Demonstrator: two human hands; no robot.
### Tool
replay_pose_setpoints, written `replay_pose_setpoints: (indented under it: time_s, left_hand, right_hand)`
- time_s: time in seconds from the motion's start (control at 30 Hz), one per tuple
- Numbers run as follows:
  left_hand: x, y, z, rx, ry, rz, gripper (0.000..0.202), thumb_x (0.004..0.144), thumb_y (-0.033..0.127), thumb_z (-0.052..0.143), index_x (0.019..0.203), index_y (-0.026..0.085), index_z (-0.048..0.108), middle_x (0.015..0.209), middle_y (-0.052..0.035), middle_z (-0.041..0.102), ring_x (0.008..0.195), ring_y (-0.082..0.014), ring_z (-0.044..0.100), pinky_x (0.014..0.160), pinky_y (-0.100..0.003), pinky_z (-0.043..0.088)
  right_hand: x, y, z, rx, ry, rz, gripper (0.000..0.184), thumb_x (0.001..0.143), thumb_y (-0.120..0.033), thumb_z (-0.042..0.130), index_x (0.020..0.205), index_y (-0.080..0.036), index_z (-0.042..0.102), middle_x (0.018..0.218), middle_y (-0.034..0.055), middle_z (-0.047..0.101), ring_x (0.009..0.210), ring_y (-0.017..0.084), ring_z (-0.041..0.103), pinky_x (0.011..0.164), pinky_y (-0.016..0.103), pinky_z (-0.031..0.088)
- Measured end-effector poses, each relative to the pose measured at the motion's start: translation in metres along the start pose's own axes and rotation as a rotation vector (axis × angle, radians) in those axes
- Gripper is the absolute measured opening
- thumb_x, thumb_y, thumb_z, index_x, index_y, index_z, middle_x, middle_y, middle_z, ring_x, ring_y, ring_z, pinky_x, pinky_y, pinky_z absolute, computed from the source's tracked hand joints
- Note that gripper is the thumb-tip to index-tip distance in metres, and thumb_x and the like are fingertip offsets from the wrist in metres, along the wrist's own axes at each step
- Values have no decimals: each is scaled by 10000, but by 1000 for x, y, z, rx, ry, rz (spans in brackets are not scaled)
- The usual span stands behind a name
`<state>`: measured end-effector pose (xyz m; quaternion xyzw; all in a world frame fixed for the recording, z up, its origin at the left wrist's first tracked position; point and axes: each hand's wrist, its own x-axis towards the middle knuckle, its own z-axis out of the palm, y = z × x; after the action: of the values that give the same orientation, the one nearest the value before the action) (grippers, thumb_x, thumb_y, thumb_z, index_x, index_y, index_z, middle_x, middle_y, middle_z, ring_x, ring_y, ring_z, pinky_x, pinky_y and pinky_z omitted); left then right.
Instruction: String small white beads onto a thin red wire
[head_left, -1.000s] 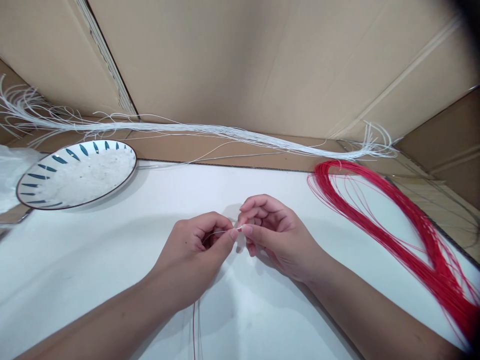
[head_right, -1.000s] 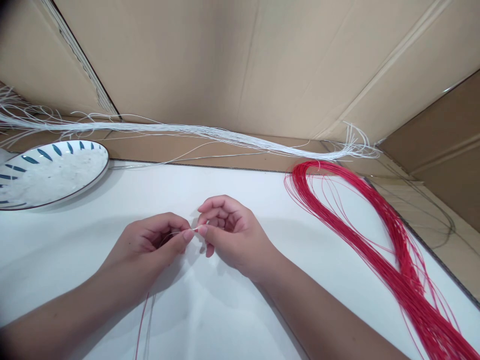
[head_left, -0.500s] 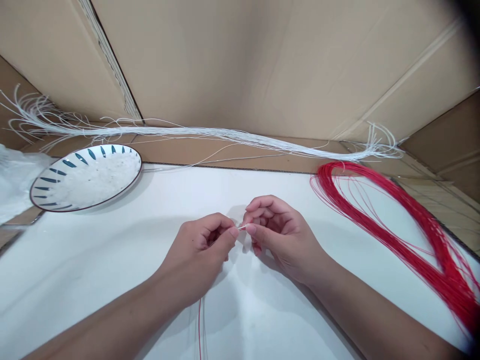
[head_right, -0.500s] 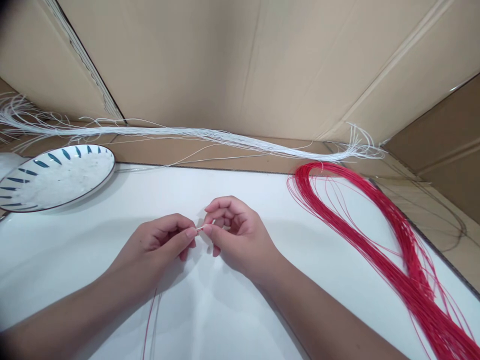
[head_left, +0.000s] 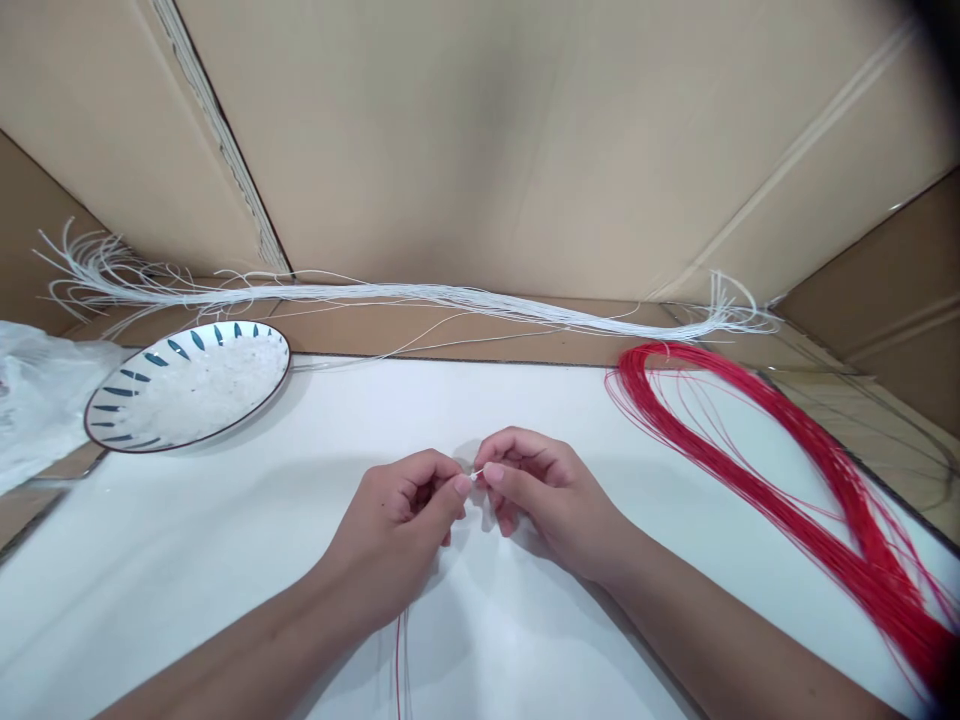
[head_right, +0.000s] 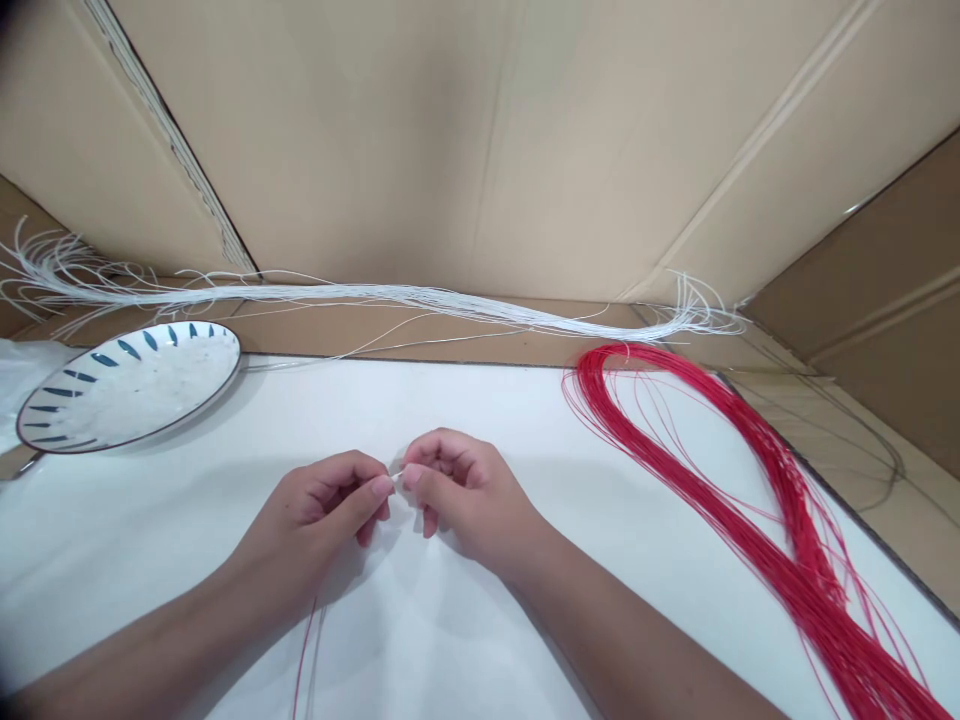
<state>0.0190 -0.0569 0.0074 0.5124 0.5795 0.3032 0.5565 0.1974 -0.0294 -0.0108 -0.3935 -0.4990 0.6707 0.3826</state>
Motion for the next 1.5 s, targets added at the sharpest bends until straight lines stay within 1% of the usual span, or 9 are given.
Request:
replay_pose_setpoints:
  time_s: [0.2,0.37,0.57,0.73,0.8,0.9,1.0,1.13,1.5]
  left_hand:
    - [0,6,2,-113,-1,63,240,829,441,692,854,206,650,696,27,564,615,-126,480,578,-253,361]
    - [4,5,0,-169,-60,81,114,829,274,632,900,200,683,773,-9,658,584,-121,530,565,-260,373]
    - [6,1,-1,-270,-69,-1,339,621,85,477,834,179,725,702,-42,673,587,-145,551,478,-242,272]
    - [3,3,1,-202,15,63,71,761,232,655,756,183,705,665,-4,632,567,-123,507,557,-261,350]
    - [1,4,3,-156,71,69,183,801,349,702,717,188,684,605,20,577,552,-113,459,561,-259,348]
    - [1,6,5,-157,132,66,226,812,388,705,706,193,666,587,32,540,553,-112,433,559,-254,337]
    - [1,6,5,-191,156,41,210,808,369,703,707,192,655,613,31,544,566,-114,437,559,-250,334]
    - [4,3,2,-199,138,33,246,833,404,682,719,189,649,618,29,553,567,-116,448,564,-253,335]
    - [-1,5,4,-134,79,40,223,843,423,658,788,208,659,606,48,561,550,-99,423,554,-247,308]
  right_hand:
    - [-1,1,-2,11,-133,-52,281,881,-426,694,797,-169,620,679,-6,554,594,106,501,554,245,427]
    - [2,3,-3,108,-128,-48,300,847,-440,735,790,-169,617,675,-4,577,585,105,506,542,239,434]
    - [5,4,-2,156,-88,-75,310,830,-442,745,764,-173,606,638,-15,568,546,99,497,501,228,430]
    - [4,3,1,87,-39,-56,314,831,-452,729,768,-175,594,643,-22,556,534,96,488,479,220,422]
    - [3,2,1,65,-26,-50,297,850,-453,699,795,-183,589,644,-26,547,522,98,480,471,223,408]
    - [3,1,-1,-80,97,-100,215,904,-399,616,845,-194,591,669,-19,557,552,113,485,513,245,401]
    - [4,1,-3,-445,254,-189,112,896,-254,584,804,-196,609,730,9,597,657,145,527,619,284,426]
    - [7,3,-4,-792,213,-226,99,816,-104,599,814,-191,645,822,37,629,685,159,545,643,305,436]
    - [6,-1,-3,-926,176,-194,204,859,-23,577,794,-188,679,865,38,670,792,174,618,730,310,471]
